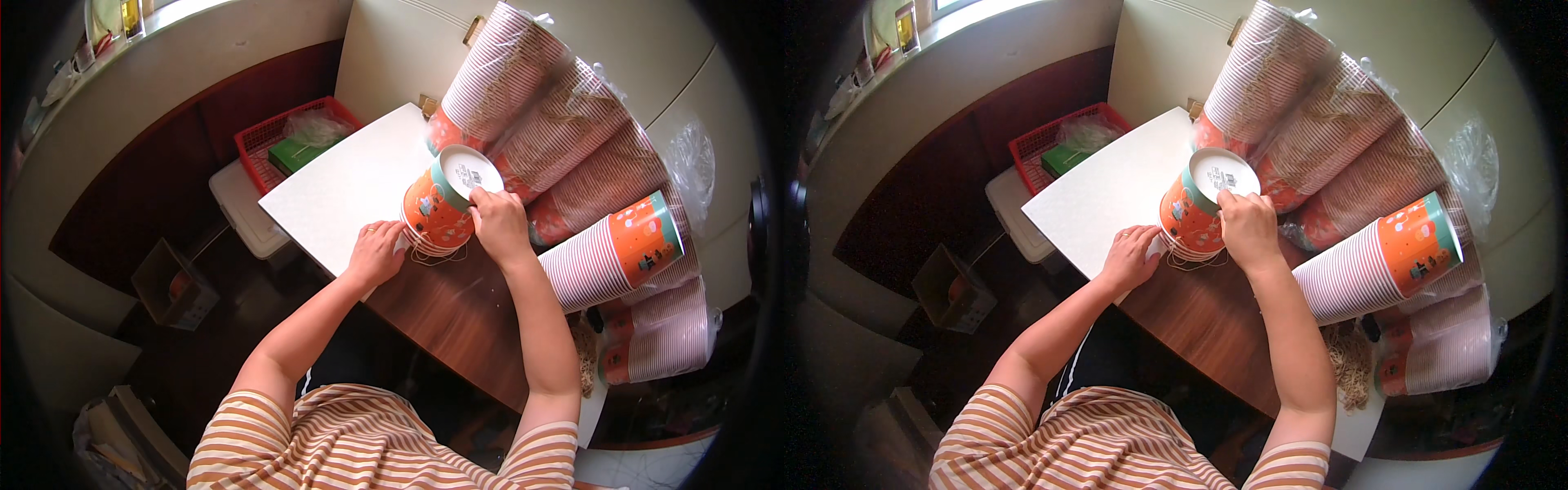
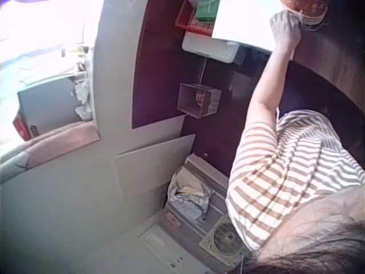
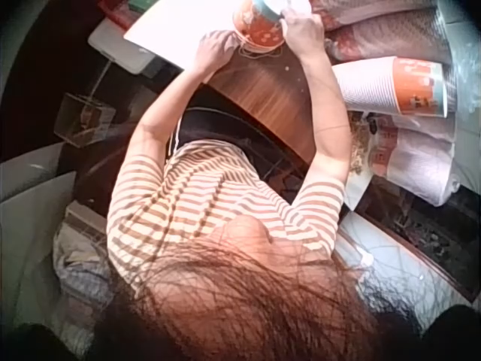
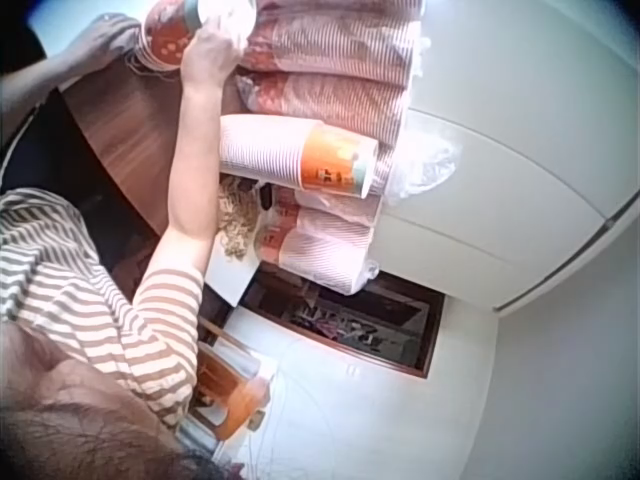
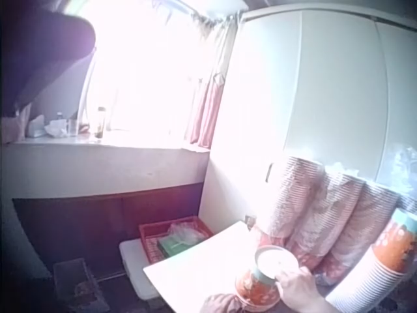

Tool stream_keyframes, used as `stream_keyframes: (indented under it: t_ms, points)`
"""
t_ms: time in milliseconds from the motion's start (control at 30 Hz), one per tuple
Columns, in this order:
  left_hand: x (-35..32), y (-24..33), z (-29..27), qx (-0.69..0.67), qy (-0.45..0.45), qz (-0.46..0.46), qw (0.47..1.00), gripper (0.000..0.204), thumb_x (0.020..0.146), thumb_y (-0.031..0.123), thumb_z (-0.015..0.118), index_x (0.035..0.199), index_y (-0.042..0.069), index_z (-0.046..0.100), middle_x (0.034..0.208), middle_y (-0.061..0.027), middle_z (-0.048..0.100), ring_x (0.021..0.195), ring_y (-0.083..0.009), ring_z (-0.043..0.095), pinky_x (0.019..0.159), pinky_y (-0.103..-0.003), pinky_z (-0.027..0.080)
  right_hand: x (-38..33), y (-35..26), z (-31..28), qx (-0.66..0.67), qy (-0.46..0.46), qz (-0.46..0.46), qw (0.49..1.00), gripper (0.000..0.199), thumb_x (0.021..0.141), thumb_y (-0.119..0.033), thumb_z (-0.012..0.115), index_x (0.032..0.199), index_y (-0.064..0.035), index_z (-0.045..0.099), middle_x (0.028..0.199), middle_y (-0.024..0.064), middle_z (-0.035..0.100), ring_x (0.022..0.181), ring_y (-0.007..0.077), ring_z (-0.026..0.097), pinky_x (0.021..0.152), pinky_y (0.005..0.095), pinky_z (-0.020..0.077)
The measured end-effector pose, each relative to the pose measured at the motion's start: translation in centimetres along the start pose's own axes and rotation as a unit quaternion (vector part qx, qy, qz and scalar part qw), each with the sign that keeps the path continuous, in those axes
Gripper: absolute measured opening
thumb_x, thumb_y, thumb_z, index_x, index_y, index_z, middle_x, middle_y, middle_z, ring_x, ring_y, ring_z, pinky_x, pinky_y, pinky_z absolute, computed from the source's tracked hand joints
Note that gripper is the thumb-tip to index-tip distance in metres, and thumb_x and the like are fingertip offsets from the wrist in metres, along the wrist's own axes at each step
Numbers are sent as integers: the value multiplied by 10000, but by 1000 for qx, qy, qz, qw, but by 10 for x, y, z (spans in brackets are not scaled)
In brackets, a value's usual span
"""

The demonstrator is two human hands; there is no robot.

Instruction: Secure stacks of paper bowls using rubber bands for storage or shipment.

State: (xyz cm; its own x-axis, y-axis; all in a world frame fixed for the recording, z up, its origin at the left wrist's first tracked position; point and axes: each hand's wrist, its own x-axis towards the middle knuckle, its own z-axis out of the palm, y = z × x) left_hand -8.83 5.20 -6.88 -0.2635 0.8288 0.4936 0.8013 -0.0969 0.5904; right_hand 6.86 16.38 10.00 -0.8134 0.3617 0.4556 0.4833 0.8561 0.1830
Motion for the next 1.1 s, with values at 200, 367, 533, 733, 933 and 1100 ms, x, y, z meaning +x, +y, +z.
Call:
stream_keyframes:
  t_ms: [200, 367, 533, 733, 933, 1100]
  points:
    - [0, 0, 0, 4, -3, 1, 1000, 511, 740, 140, 620, 1233, 58, 516, 1200, -125, 571, 1168, -297, 496, 1021, -426, 345, 0, 0, 0, -4, -1, -3, 1000, 114, 774, -125, 656, 837, -81, 572, 750, 89, 660, 741, 277, 613, 698, 401, 435]
    - [0, 1, 0, 12, -6, 0, 1000, 516, 737, 139, 621, 1235, 59, 512, 1208, -127, 568, 1169, -299, 495, 1023, -425, 345, 0, -1, 1, -10, -2, -5, 1000, 91, 779, -121, 644, 828, -85, 577, 741, 89, 661, 729, 276, 616, 694, 402, 437]
    - [-1, 1, 0, 17, -3, 4, 1000, 523, 731, 141, 623, 1236, 58, 510, 1207, -129, 565, 1170, -300, 493, 1023, -425, 344, -1, -1, 3, -4, 4, -12, 1000, 72, 779, -120, 631, 828, -93, 585, 739, 81, 663, 719, 273, 618, 691, 398, 441]
    - [0, 2, 1, 23, 2, -1, 1000, 521, 728, 138, 626, 1230, 56, 513, 1203, -136, 561, 1173, -300, 489, 1020, -426, 346, -3, 0, 5, -3, 18, -12, 1000, 53, 785, -112, 617, 823, -94, 585, 732, 81, 662, 720, 272, 618, 687, 397, 440]
    - [-2, -1, 3, 0, 35, -22, 999, 500, 729, 128, 630, 1211, 50, 523, 1169, -149, 572, 1148, -312, 504, 1007, -417, 358, -12, -5, -2, 28, 10, 14, 999, 202, 754, -138, 673, 918, -57, 588, 958, 109, 653, 887, 281, 596, 825, 413, 420]
    - [-1, 3, 8, -13, 54, -7, 998, 464, 726, 122, 633, 1175, 50, 541, 1142, -152, 581, 1107, -319, 527, 979, -418, 381, -32, 27, -47, -43, 119, 65, 990, 313, 751, -162, 701, 1016, -34, 597, 1123, 138, 591, 1031, 315, 539, 933, 431, 383]
